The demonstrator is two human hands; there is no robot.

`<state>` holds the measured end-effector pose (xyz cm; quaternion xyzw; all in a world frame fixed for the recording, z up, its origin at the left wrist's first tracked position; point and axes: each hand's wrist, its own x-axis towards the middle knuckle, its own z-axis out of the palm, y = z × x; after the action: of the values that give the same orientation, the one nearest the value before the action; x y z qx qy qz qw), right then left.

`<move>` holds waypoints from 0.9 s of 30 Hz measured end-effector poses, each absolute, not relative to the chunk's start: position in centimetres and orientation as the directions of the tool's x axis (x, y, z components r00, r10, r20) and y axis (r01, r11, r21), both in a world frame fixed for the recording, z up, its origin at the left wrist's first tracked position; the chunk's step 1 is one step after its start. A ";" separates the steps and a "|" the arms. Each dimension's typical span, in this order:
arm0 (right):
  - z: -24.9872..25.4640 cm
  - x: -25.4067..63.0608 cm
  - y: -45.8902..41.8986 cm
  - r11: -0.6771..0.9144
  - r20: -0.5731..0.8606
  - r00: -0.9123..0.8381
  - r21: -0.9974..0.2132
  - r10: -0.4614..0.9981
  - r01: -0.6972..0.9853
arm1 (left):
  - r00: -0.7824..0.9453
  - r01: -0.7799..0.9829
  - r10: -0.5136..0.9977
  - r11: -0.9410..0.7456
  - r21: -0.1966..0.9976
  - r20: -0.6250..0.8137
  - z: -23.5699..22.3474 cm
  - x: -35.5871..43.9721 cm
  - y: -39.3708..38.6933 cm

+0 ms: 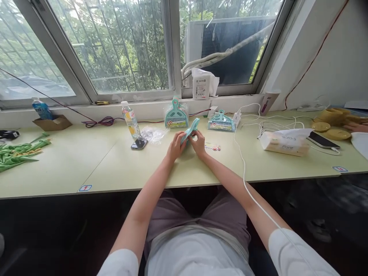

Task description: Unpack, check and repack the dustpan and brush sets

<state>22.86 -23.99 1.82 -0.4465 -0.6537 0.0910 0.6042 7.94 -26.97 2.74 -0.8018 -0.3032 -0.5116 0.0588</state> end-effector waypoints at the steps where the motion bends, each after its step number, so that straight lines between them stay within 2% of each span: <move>1: 2.0 22.9 -24.1 0.592 0.716 0.165 -0.666 0.679 0.453 | 0.299 0.539 0.437 -0.811 0.227 0.849 2.8 8.1 -27.0; 4: 2.5 23.1 -24.1 0.615 0.724 0.227 -0.679 0.652 0.401 | 0.269 0.522 0.464 -0.806 0.277 0.844 2.9 8.5 -26.7; 12: 3.5 23.2 -24.0 0.627 0.702 0.215 -0.707 0.679 0.326 | 0.154 0.524 0.571 -0.739 0.424 0.806 2.4 8.7 -25.2; 14: 3.6 23.2 -24.3 0.626 0.685 0.200 -0.725 0.701 0.288 | 0.031 0.542 0.622 -0.668 0.510 0.782 2.6 7.8 -24.5; 16: 3.8 23.3 -24.5 0.624 0.661 0.193 -0.750 0.725 0.221 | -0.163 0.560 0.652 -0.557 0.614 0.740 2.9 6.3 -23.7; 18: 4.2 23.9 -24.4 0.600 0.620 0.230 -0.784 0.750 0.160 | -0.346 0.570 0.662 -0.415 0.709 0.665 3.0 4.7 -23.0; 20: 4.7 24.8 -24.2 0.567 0.583 0.270 -0.811 0.766 0.142 | -0.459 0.565 0.677 -0.277 0.777 0.575 3.0 3.3 -22.4; 22: 5.1 26.1 -23.9 0.553 0.589 0.227 -0.808 0.776 0.205 | -0.487 0.567 0.752 -0.114 0.816 0.444 2.6 2.6 -22.0; 24: 5.4 27.3 -23.7 0.539 0.612 0.111 -0.757 0.783 0.369 | -0.446 0.583 0.837 0.004 0.813 0.316 2.1 2.5 -21.7; 27: 5.3 28.2 -23.8 0.381 0.588 0.071 -0.608 0.806 0.697 | -0.340 0.608 0.906 0.007 0.794 0.252 1.4 3.1 -21.5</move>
<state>28.23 -23.78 5.31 -0.5533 -0.6790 0.0570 0.4791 3.10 -21.50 1.37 -0.5492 -0.6893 -0.4412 -0.1689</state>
